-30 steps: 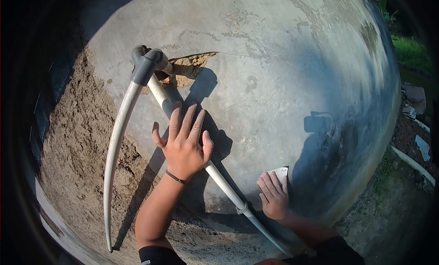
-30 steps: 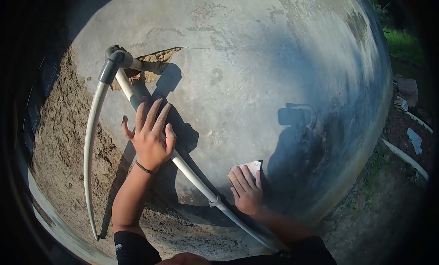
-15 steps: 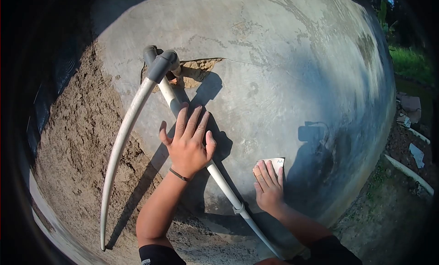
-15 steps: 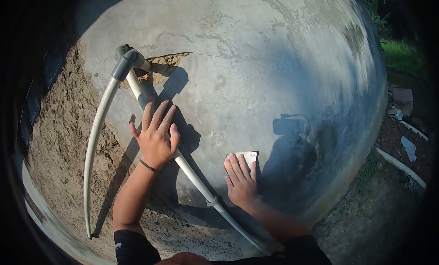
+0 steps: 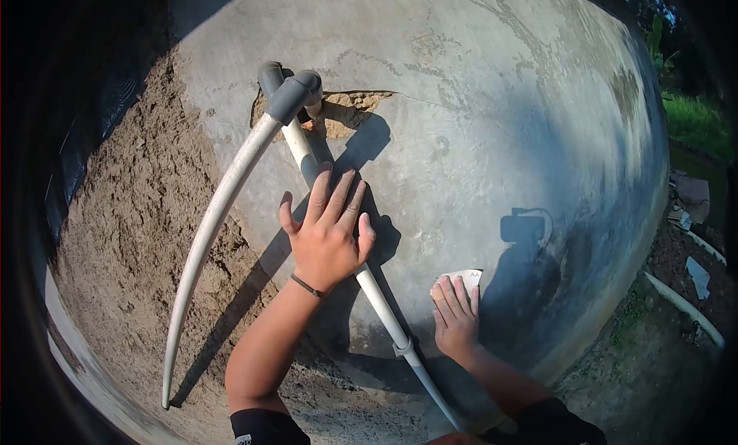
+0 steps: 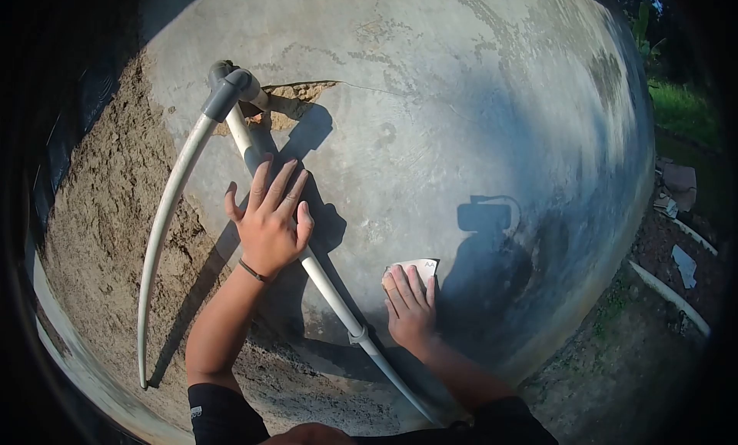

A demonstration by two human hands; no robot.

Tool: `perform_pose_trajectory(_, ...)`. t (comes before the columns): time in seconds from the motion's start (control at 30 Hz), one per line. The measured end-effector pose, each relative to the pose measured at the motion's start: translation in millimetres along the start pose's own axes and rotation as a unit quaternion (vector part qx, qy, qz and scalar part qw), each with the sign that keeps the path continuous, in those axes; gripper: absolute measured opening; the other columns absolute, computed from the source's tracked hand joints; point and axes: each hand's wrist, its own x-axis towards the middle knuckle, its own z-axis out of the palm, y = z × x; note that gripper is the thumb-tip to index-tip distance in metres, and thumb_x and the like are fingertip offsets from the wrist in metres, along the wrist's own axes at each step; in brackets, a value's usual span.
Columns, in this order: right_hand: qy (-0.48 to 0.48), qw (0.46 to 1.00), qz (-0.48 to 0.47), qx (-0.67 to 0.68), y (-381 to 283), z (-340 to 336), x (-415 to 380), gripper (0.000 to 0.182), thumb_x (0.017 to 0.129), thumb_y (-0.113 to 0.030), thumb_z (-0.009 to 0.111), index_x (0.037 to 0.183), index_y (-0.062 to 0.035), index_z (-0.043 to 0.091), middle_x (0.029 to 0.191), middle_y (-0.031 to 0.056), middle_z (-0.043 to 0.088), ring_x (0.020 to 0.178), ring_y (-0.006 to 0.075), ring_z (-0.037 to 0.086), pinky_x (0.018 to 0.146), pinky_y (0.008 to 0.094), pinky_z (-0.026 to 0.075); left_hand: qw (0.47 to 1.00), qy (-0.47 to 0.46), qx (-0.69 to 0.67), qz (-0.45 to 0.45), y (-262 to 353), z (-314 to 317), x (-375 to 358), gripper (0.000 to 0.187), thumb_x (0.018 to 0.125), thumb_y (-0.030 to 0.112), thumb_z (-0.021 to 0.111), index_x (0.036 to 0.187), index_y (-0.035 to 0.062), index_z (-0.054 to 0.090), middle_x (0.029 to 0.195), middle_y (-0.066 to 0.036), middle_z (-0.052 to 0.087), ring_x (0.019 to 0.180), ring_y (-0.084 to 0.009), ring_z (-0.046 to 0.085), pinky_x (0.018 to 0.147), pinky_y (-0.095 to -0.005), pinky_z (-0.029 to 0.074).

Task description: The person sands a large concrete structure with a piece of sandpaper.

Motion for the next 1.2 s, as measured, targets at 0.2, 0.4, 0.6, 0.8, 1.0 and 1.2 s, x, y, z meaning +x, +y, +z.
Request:
perform_pose_trajectory(0.2, 0.155, 0.986, -0.050, -0.038, -7.7, -48.8, 225.5, 0.046, 0.093, -0.019, 0.049, 0.139, -0.0160, 0.045, 0.148, 0.0011, 0.037, 0.138, 0.0262, 0.031, 0.111, 0.0519, 0.020, 1.000, 0.010, 0.016, 0.009, -1.5, -0.8, 1.0, 0.037, 0.082, 0.031, 0.052, 0.112, 0.0141, 0.067, 0.127, 0.001, 0.058, 0.129, -0.0158, 0.044, 0.106, -0.0519, 0.010)
perform_pose_trajectory(0.4, -0.068, 0.996, 0.027, 0.041, -8.3, -12.6, -42.9, 0.046, 0.084, -0.021, 0.060, 0.130, -0.0191, 0.056, 0.143, 0.0042, 0.045, 0.137, 0.0267, 0.033, 0.112, 0.0571, 0.008, 1.000, 0.000, 0.020, -0.004, 3.3, -1.0, -2.1, 0.040, 0.083, 0.029, 0.052, 0.119, 0.0181, 0.064, 0.129, 0.002, 0.057, 0.130, -0.0181, 0.042, 0.108, -0.0491, 0.006)
perform_pose_trajectory(0.6, 0.107, 0.993, -0.022, -0.047, 3.7, -24.8, 119.4, 0.044, 0.092, -0.021, 0.051, 0.136, -0.0151, 0.049, 0.146, 0.0033, 0.041, 0.138, 0.0274, 0.032, 0.110, 0.0604, 0.011, 1.000, 0.000, 0.011, -0.009, 1.9, 1.6, -0.7, 0.038, 0.083, 0.031, 0.051, 0.114, 0.0148, 0.066, 0.128, 0.001, 0.057, 0.130, -0.0156, 0.043, 0.107, -0.0512, 0.007)
perform_pose_trajectory(0.8, 0.100, 0.992, -0.063, -0.036, 5.5, -38.7, 155.4, 0.044, 0.093, -0.021, 0.049, 0.137, -0.0156, 0.047, 0.147, 0.0035, 0.038, 0.137, 0.0282, 0.032, 0.110, 0.0573, 0.017, 1.000, -0.004, 0.021, 0.003, 0.7, 1.0, -3.2, 0.041, 0.084, 0.034, 0.051, 0.117, 0.0155, 0.065, 0.129, 0.002, 0.056, 0.129, -0.0154, 0.043, 0.108, -0.0512, 0.004)
perform_pose_trajectory(1.0, -0.048, 0.999, -0.008, -0.007, 4.1, 7.1, -53.2, 0.047, 0.084, -0.021, 0.060, 0.130, -0.0171, 0.054, 0.143, 0.0033, 0.044, 0.137, 0.0273, 0.033, 0.109, 0.0633, 0.012, 1.000, -0.018, 0.025, 0.001, 7.5, 0.4, -2.5, 0.041, 0.084, 0.035, 0.051, 0.119, 0.0169, 0.064, 0.133, 0.002, 0.054, 0.129, -0.0148, 0.043, 0.108, -0.0500, 0.006)
perform_pose_trajectory(1.2, 0.116, 0.991, -0.064, -0.037, -7.8, -38.9, 160.6, 0.046, 0.088, -0.023, 0.057, 0.132, -0.0127, 0.052, 0.143, 0.0043, 0.044, 0.136, 0.0247, 0.035, 0.112, 0.0496, 0.020, 0.999, -0.025, 0.018, 0.015, 3.0, -1.7, -3.0, 0.041, 0.084, 0.033, 0.051, 0.119, 0.0174, 0.064, 0.133, 0.002, 0.054, 0.127, -0.0150, 0.045, 0.108, -0.0499, 0.006)
